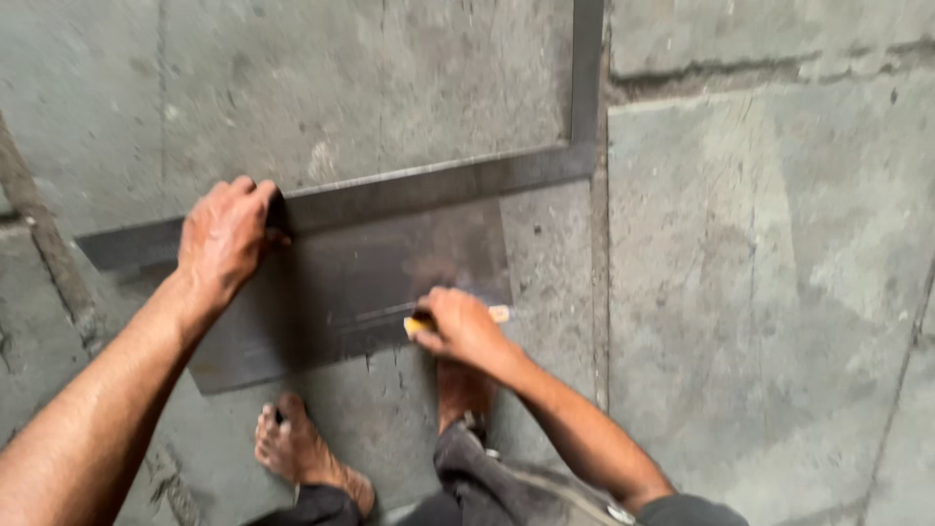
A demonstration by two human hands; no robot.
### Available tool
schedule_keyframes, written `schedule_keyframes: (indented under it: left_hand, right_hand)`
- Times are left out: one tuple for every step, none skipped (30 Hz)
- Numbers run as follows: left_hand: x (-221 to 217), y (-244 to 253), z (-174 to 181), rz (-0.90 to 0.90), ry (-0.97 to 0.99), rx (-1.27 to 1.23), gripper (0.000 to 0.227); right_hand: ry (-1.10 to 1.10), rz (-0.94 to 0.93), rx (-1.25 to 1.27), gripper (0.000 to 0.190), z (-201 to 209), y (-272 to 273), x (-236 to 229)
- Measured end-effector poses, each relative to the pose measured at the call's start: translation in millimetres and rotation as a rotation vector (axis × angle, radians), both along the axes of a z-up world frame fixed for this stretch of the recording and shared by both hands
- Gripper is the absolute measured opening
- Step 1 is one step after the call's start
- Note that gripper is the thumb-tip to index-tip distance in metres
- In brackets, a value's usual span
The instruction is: The person uses a metal ruler and a yellow scoring tool to repeatedly score parallel lines on a rectangular metal sheet placed on a stone floor. The person repositions the ruler and scores multiple lines across the sheet's surface.
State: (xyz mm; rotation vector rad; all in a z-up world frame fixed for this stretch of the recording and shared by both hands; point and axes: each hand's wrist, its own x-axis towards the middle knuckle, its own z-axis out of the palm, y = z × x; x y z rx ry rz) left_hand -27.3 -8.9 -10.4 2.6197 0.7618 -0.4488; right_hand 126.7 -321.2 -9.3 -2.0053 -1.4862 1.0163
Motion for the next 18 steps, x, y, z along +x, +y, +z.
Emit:
schedule_keyframes:
  left_hand:
    - [-2, -3, 0, 0.007, 0.004, -0.009, 0.048]
    - [-5, -5, 1, 0.014, 0.008, -0.018, 0.048]
    - [1, -1, 1, 0.023, -0.001, -0.014, 0.048]
    - [2, 0, 3, 0.036, 0.000, -0.023, 0.048]
    - [4, 0, 5, 0.050, 0.004, -0.033, 0.048]
    - [7, 2, 5, 0.064, 0.008, -0.043, 0.047]
    - [3, -2, 7, 0.052, 0.018, -0.032, 0.046]
    - [4, -2, 7, 0.041, 0.027, -0.022, 0.045]
    - [3, -2, 7, 0.028, 0.035, -0.011, 0.044]
    - [2, -4, 7, 0.020, 0.051, -0.005, 0.046]
    - [4, -3, 6, 0.011, 0.061, 0.005, 0.047]
    - [5, -1, 6, 0.003, 0.071, 0.015, 0.048]
    - [5, -1, 5, 0.002, 0.070, 0.018, 0.047]
    - [5, -2, 5, 0.001, 0.069, 0.022, 0.047]
    - [4, -3, 4, -0.002, 0.068, 0.023, 0.046]
    - [4, -4, 3, -0.005, 0.073, 0.027, 0.047]
    - [4, -3, 2, -0.006, 0.077, 0.036, 0.048]
    - [5, -1, 2, -0.006, 0.081, 0.045, 0.048]
  right_hand:
    - [0.038, -0.070, -0.019, 0.032, -5, -2, 4]
    - [0.076, -0.140, -0.040, 0.030, -6, -4, 7]
    - [0.103, -0.207, -0.046, 0.028, -8, 2, 20]
    - [0.075, -0.293, -0.032, 0.029, -8, 9, 31]
    - [0.051, -0.377, -0.018, 0.030, -6, 14, 39]
    - [0.028, -0.461, -0.005, 0.031, -5, 20, 51]
    - [-0.105, -0.465, 0.044, 0.031, -1, 21, 55]
    - [-0.237, -0.467, 0.094, 0.031, -1, 24, 61]
    - [-0.280, -0.479, 0.154, 0.030, -1, 27, 66]
    - [-0.323, -0.490, 0.216, 0.029, -2, 28, 68]
    - [-0.370, -0.501, 0.282, 0.028, -6, 33, 74]
    - [-0.395, -0.489, 0.289, 0.029, -10, 36, 76]
    - [-0.419, -0.477, 0.293, 0.030, -13, 38, 77]
    - [-0.444, -0.465, 0.297, 0.031, -17, 39, 79]
    - [-0.449, -0.463, 0.285, 0.031, -19, 38, 78]
    - [-0.455, -0.462, 0.274, 0.031, -22, 37, 78]
    - [-0.460, -0.459, 0.268, 0.030, -24, 38, 78]
    - [-0.459, -0.445, 0.267, 0.031, -26, 40, 80]
